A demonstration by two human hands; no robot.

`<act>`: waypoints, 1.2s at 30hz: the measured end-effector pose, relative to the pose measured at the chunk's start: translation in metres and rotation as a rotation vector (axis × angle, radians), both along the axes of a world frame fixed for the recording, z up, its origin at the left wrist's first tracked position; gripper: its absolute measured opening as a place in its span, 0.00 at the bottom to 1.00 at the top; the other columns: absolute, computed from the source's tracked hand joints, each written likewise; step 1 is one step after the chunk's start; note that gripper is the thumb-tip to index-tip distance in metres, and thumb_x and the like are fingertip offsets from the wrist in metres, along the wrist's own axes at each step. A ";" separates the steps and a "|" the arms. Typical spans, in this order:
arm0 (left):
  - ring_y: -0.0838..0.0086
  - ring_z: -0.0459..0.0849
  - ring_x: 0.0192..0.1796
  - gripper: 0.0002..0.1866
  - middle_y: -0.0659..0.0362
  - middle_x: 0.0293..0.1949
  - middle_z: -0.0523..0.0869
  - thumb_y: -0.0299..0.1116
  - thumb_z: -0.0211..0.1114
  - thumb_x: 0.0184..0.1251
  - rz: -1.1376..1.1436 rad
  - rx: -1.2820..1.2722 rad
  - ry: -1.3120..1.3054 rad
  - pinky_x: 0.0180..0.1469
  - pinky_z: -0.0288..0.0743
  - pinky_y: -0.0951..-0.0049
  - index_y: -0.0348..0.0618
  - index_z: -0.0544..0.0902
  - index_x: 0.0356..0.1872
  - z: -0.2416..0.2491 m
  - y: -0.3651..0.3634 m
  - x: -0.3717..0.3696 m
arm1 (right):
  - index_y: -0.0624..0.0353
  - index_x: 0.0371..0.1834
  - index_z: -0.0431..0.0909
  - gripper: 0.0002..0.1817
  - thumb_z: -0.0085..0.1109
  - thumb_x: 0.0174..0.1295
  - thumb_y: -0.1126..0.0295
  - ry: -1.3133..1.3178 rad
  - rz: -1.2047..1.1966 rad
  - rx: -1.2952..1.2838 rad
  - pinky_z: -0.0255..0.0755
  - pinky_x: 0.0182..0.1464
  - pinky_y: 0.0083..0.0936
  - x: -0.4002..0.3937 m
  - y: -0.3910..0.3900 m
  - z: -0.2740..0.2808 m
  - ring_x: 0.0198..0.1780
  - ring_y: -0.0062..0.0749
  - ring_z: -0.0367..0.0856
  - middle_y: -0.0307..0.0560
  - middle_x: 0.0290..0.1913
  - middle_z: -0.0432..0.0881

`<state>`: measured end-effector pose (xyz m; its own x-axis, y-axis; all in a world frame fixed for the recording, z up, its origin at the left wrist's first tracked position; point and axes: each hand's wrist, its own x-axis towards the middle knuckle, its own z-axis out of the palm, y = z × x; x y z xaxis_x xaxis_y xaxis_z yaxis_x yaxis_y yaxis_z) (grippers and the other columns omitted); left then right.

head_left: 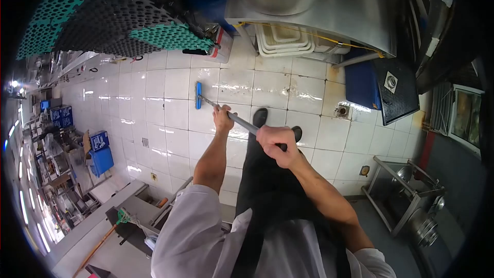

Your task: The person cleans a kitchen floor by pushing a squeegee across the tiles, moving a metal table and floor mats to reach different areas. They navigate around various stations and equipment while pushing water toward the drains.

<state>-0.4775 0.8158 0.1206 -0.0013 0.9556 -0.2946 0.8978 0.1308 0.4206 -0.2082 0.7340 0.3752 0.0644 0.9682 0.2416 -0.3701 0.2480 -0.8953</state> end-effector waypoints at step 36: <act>0.58 0.86 0.45 0.04 0.58 0.37 0.87 0.33 0.74 0.50 -0.708 -0.117 -0.549 0.61 0.73 0.48 0.54 0.87 0.28 0.079 0.050 0.126 | 0.66 0.15 0.65 0.19 0.56 0.63 0.71 -0.271 -0.265 -0.179 0.66 0.32 0.38 0.015 0.027 0.162 0.21 0.36 0.68 0.48 0.17 0.72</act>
<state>-0.3512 0.8661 0.1995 0.7454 0.6432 -0.1753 0.4611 -0.3075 0.8324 -0.1928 0.7613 0.5369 0.2746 0.9548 0.1133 -0.0599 0.1346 -0.9891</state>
